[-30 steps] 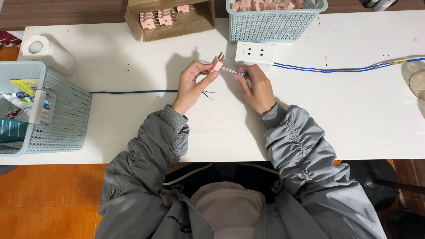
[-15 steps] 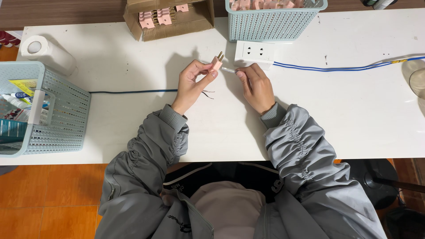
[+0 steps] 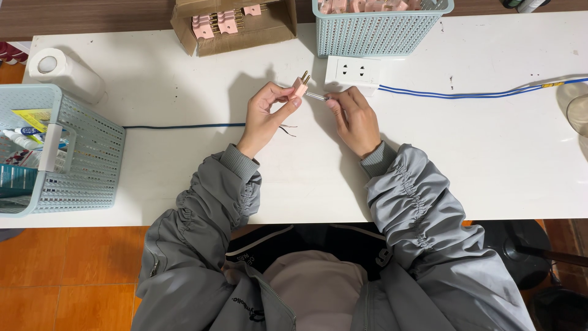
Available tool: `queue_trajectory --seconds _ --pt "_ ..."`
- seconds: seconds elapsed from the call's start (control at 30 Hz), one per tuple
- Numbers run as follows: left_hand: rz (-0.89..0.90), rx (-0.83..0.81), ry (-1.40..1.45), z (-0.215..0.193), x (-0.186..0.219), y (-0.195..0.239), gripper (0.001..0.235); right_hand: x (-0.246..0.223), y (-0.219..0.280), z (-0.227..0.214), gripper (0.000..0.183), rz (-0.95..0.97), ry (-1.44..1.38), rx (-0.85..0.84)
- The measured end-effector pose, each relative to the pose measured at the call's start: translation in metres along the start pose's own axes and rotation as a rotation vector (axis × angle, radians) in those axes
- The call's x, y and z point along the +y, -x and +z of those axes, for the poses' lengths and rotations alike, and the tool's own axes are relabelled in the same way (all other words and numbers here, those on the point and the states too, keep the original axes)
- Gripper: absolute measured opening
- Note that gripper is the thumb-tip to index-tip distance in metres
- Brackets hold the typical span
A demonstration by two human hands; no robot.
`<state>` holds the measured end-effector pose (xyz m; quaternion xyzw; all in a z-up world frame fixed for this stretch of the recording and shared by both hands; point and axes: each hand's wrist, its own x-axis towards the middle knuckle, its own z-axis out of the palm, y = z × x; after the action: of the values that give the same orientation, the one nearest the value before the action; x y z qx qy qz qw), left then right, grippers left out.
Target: Assembling an electrical plug by connecting wires to terminals using a screwdriver
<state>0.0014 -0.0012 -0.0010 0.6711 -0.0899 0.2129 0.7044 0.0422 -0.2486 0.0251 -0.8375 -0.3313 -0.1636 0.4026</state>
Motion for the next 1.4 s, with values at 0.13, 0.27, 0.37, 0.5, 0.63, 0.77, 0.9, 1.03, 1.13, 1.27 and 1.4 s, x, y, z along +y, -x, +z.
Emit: queue_trajectory --seconds 0.13,0.27,0.37,0.5,0.63,0.77,0.9,1.03,1.13,1.27,1.4 --pt "-0.003 -0.002 -0.008 -0.002 -0.001 0.0 0.032 0.008 0.002 0.006 0.024 0.051 -0.046 -0.009" --pt "-0.01 -0.001 -0.009 -0.002 -0.001 0.0 0.033 0.0 -0.001 -0.003 0.02 -0.024 0.036 0.015" --pt "-0.013 0.003 -0.012 -0.002 0.0 0.0 0.033 -0.002 -0.002 -0.004 0.023 -0.042 0.07 0.007" --pt "-0.013 0.0 -0.013 -0.002 0.0 0.001 0.032 -0.003 -0.003 -0.001 0.024 0.01 -0.031 -0.001" --pt "-0.02 0.002 -0.016 -0.003 0.002 0.0 0.033 0.013 0.004 0.008 0.02 0.053 -0.08 -0.01" --pt "-0.019 0.005 -0.02 -0.003 0.006 -0.001 0.032 0.001 0.0 -0.003 0.017 -0.035 0.023 0.011" --pt "-0.025 0.006 -0.017 -0.002 0.008 0.0 0.032 0.0 -0.001 -0.005 0.025 -0.061 0.092 0.002" --pt "-0.024 -0.003 -0.015 -0.002 0.004 0.001 0.032 0.003 0.001 -0.001 0.027 -0.011 0.058 -0.016" --pt "-0.024 -0.005 -0.008 -0.002 0.004 0.0 0.033 0.008 0.001 0.002 0.029 0.018 -0.045 -0.03" --pt "-0.02 -0.001 -0.017 -0.002 0.003 0.001 0.033 0.014 0.004 0.007 0.021 0.035 -0.058 -0.033" --pt "-0.015 0.002 -0.013 -0.003 0.007 -0.001 0.033 -0.006 -0.003 -0.008 0.023 -0.054 0.045 0.002"
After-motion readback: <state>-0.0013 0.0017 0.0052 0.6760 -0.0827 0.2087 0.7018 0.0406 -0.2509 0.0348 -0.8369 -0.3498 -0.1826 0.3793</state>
